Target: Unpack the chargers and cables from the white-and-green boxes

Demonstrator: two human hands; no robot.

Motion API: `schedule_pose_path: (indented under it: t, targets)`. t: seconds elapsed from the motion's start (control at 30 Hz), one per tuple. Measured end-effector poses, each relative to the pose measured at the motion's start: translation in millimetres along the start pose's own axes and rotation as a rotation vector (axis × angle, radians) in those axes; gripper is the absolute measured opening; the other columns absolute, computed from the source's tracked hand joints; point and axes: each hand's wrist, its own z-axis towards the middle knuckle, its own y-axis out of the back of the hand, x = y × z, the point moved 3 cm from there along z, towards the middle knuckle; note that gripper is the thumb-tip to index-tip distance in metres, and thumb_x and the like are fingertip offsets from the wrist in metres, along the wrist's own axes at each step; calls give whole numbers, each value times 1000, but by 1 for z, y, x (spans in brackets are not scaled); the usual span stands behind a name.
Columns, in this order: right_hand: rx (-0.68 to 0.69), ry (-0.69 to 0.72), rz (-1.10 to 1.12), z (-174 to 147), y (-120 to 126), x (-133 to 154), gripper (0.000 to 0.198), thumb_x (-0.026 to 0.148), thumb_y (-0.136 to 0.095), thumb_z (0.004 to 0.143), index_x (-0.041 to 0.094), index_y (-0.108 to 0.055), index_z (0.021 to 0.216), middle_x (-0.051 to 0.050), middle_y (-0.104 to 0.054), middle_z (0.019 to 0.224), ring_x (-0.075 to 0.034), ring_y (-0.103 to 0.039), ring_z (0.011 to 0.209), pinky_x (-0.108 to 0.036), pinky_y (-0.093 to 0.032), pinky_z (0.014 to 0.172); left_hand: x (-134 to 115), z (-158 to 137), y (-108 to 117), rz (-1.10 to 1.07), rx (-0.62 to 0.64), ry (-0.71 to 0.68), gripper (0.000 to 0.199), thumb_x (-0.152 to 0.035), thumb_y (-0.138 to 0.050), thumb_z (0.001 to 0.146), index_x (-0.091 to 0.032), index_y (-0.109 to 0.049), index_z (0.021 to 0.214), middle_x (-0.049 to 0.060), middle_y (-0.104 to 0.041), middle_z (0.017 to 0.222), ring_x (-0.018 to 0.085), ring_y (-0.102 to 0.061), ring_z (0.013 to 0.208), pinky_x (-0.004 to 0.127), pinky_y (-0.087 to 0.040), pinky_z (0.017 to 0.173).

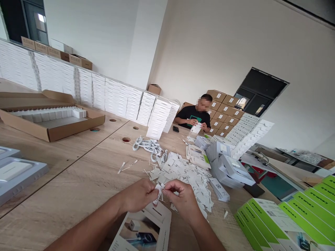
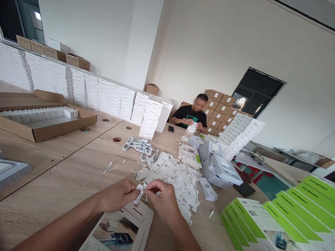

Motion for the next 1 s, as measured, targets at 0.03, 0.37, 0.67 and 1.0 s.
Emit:
schedule_pose_path:
  t: [0.03,0.37,0.67,1.0]
  targets:
    - [10,-8,7,0,1,0,6,23,-67,80,20,-66,75,0,-67,73,-14,-59,68,-24,-47,64,1,0,0,-3,-2,13,42,-38,-40,91,-16,-68,68,-4,-36,50,11,-34,48,23,-27,48]
    - [-256,-98,77,22,17,-24,17,36,-64,81,20,-62,83,-3,-68,74,-18,-63,70,-30,-52,68,13,3,0,-81,11,91,55,-48,-35,93,-15,-73,71,0,-58,64,13,-46,57,22,-34,57]
    - [-65,-79,-32,18,-12,-5,31,43,-54,89,20,-73,97,-4,-73,89,-21,-64,83,-31,-50,75,17,10,-1,-171,-142,71,60,-58,-35,90,-14,-70,70,2,-60,66,15,-47,58,24,-35,59]
    - [-178,-95,169,5,-4,7,27,39,-54,91,19,-66,105,-4,-71,85,-19,-64,79,-29,-50,74,16,10,3,-317,-95,105,37,-48,-63,76,-13,-70,88,2,-65,79,18,-57,73,26,-40,67]
